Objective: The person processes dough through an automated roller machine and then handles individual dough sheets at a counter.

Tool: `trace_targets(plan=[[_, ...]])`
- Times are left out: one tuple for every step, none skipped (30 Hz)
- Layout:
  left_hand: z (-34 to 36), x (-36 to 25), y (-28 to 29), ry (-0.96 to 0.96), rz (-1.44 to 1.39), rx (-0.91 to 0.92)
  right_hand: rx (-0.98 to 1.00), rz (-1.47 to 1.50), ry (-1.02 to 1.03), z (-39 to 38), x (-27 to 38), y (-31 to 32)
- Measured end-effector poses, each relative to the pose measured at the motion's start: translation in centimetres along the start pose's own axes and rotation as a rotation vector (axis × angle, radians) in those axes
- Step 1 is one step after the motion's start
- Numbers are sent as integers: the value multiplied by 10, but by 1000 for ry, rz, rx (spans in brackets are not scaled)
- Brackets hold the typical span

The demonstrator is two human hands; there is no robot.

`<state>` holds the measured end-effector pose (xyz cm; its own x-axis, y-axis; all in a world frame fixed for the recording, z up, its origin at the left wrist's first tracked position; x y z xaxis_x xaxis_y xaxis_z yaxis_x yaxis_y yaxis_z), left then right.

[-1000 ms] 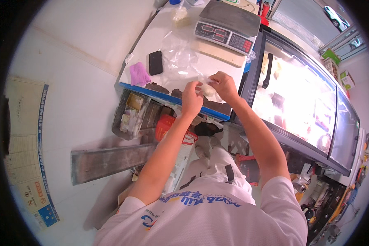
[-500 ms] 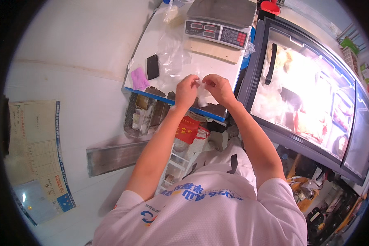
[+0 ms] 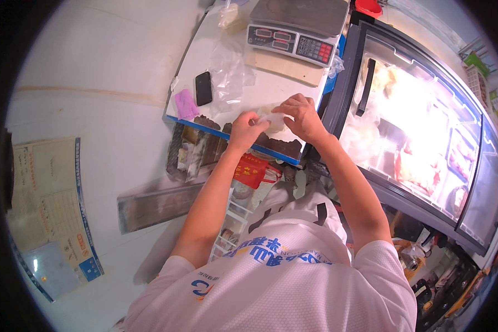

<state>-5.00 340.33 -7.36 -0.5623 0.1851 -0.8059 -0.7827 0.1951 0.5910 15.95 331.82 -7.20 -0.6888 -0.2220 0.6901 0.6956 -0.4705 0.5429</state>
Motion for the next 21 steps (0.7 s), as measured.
trace_targets(plan=[[0, -4, -1, -81, -5, -22, -20, 60, -65, 1, -2, 0], [-1, -4, -1, -158, -11, -45, -36, 121, -131, 0, -3, -1], [-2, -1, 0, -106, -73, -84, -52, 181, -197, -2, -4, -1], [-1, 1, 1, -53, -134, -123, -83, 287, -330, -5, -5, 0], [-3, 5, 4, 2, -196, -163, -85, 325, -454, -8, -7, 3], [-3, 20, 7, 84, -222, -197, -87, 360, -581, -14, -11, 4], [0, 41, 11, 166, -248, -231, -179, 573, -731, -21, -12, 3], [3, 47, 14, 249, -273, -261, -277, 783, -879, -29, -16, 2], [3, 52, 14, 223, -282, -296, -284, 775, -899, -37, -18, 1], [2, 56, 14, 210, -289, -329, -290, 768, -918, -46, -20, 0], [3, 52, 14, 197, -300, -367, -317, 629, -857, -49, -13, 2], [1, 49, 18, 187, -305, -404, -338, 494, -797, -54, 2, 8], [-3, 46, 23, 172, -329, -408, -354, 361, -733, -57, 19, 13], [-3, 38, 29, 146, -359, -407, -476, 225, -616, -53, 40, 26], [-3, 31, 34, 119, -385, -407, -594, 93, -497, -46, 65, 37], [-3, 23, 40, 110, -408, -379, -708, -37, -373, -37, 86, 44], [-5, 15, 45, 103, -431, -347, -623, 18, -318, -29, 100, 44], [-10, 13, 51, 100, -448, -317, -535, 77, -267, -22, 115, 39], [-14, 14, 56, 131, -526, -284, -444, 137, -216, -14, 130, 32], [-14, 13, 59, 154, -608, -256, -307, 107, -174, 1, 148, 23], [-13, 9, 62, 175, -691, -225, -263, 124, -64, 11, 152, 8]])
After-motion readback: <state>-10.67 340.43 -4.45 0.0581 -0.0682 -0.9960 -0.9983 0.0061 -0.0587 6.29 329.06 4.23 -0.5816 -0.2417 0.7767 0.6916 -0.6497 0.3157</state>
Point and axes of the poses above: each hand's wrist, its own z-axis towards the middle knuckle, its own y-axis out of the back of the hand, x = y × z, the point moved 1 cm from there along z, towards the middle knuckle, and after that the axes turned 15 degrees about -x, right-handed, at the moved point
